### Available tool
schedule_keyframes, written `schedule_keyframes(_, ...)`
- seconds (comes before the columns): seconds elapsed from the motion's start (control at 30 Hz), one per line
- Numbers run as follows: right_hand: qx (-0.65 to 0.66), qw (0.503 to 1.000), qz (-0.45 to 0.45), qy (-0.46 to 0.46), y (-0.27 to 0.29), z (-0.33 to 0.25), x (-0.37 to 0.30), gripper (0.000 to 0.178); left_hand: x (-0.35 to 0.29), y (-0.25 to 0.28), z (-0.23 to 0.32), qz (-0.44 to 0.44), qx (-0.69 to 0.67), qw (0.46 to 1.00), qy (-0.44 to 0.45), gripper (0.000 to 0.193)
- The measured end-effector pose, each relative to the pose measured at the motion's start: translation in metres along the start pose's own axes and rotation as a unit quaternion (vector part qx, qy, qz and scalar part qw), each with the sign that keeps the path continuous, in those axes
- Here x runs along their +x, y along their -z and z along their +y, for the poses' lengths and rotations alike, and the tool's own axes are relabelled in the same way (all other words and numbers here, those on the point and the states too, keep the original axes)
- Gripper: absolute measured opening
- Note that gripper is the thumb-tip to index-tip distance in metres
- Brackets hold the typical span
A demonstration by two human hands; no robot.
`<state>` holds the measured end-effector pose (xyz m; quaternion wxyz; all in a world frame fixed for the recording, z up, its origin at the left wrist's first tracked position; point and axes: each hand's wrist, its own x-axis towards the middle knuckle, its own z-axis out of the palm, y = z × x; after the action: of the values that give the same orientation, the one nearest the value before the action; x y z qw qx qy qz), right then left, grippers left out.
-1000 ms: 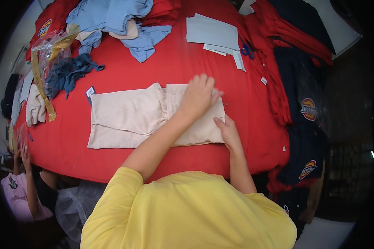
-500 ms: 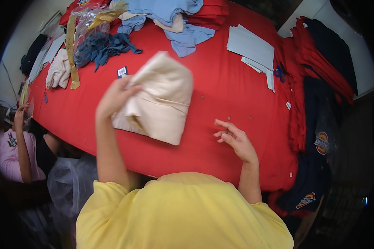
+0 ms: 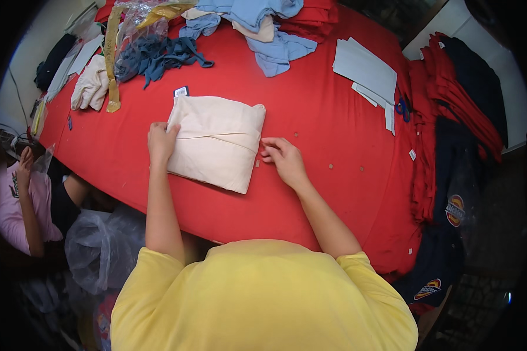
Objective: The person folds shirts by placing them on a flat surface, centering a cardboard guide on the back, and folding the sides and sleeves over it.
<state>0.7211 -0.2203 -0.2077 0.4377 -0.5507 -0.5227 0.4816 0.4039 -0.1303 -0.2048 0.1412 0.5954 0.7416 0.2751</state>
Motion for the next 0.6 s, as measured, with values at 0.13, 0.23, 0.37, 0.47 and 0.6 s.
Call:
schedule_keyframes(0.13, -0.069, 0.997, 0.034, -0.01, -0.021, -0.014, 0.013, 0.018, -0.008, -0.006, -0.012, 0.034, -0.112, 0.993, 0.008, 0.041)
schedule_keyframes(0.23, -0.077, 0.997, 0.026, -0.003, -0.019, -0.016, 0.014, 0.014, -0.012, -0.014, -0.014, 0.088, -0.159, 0.983, 0.004, 0.038)
schedule_keyframes(0.37, -0.132, 0.989, 0.008, 0.06, -0.016, -0.012, 0.013, 0.013, -0.01, -0.028, -0.019, 0.149, -0.178, 0.973, -0.009, 0.033)
schedule_keyframes(0.47, -0.193, 0.959, 0.042, 0.204, -0.014, -0.016, 0.002, 0.014, -0.013, -0.031, -0.02, 0.172, -0.182, 0.968, 0.012, 0.032)
schedule_keyframes(0.6, -0.274, 0.913, 0.048, 0.3, -0.03, -0.004, -0.031, 0.016, -0.017, -0.03, -0.009, 0.194, -0.16, 0.968, 0.005, 0.032)
